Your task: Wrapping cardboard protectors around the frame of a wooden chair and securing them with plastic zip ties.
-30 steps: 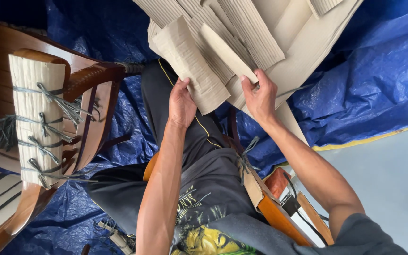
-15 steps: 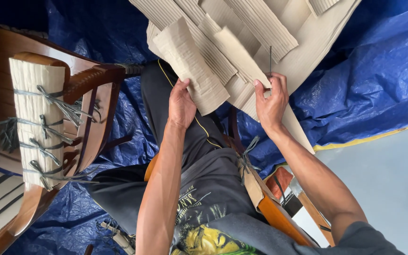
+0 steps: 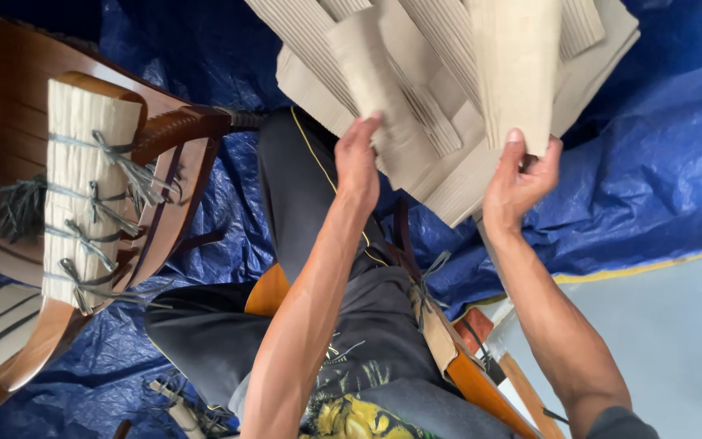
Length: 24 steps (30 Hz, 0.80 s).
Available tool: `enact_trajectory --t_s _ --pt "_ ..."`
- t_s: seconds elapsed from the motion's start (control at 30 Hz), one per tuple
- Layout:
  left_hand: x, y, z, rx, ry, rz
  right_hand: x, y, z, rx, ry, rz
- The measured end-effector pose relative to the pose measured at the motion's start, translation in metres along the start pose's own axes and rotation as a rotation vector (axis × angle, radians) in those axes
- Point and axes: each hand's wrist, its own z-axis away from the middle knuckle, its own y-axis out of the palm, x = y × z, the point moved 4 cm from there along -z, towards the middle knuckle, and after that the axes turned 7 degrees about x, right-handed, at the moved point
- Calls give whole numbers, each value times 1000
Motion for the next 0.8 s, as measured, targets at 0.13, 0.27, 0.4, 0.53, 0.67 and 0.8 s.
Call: enact_trajectory --t_s 0.13,0.27,0.4,0.53,0.67,0.8 --pt "-51 50 23 -201 185 -767 21 5 -4 19 78 -132" --pt "-88 63 72 -69 491 -409 75 34 3 201 117 -191" --pt "-102 54 87 22 543 -233 103 57 17 452 58 -198" --pt "-106 48 85 143 518 81 111 60 9 621 -16 -143" --pt "-149 19 128 23 616 56 142 83 13 794 -36 -129" --pt "-195 -65 204 -255 803 -144 163 90 2 967 -98 -114"
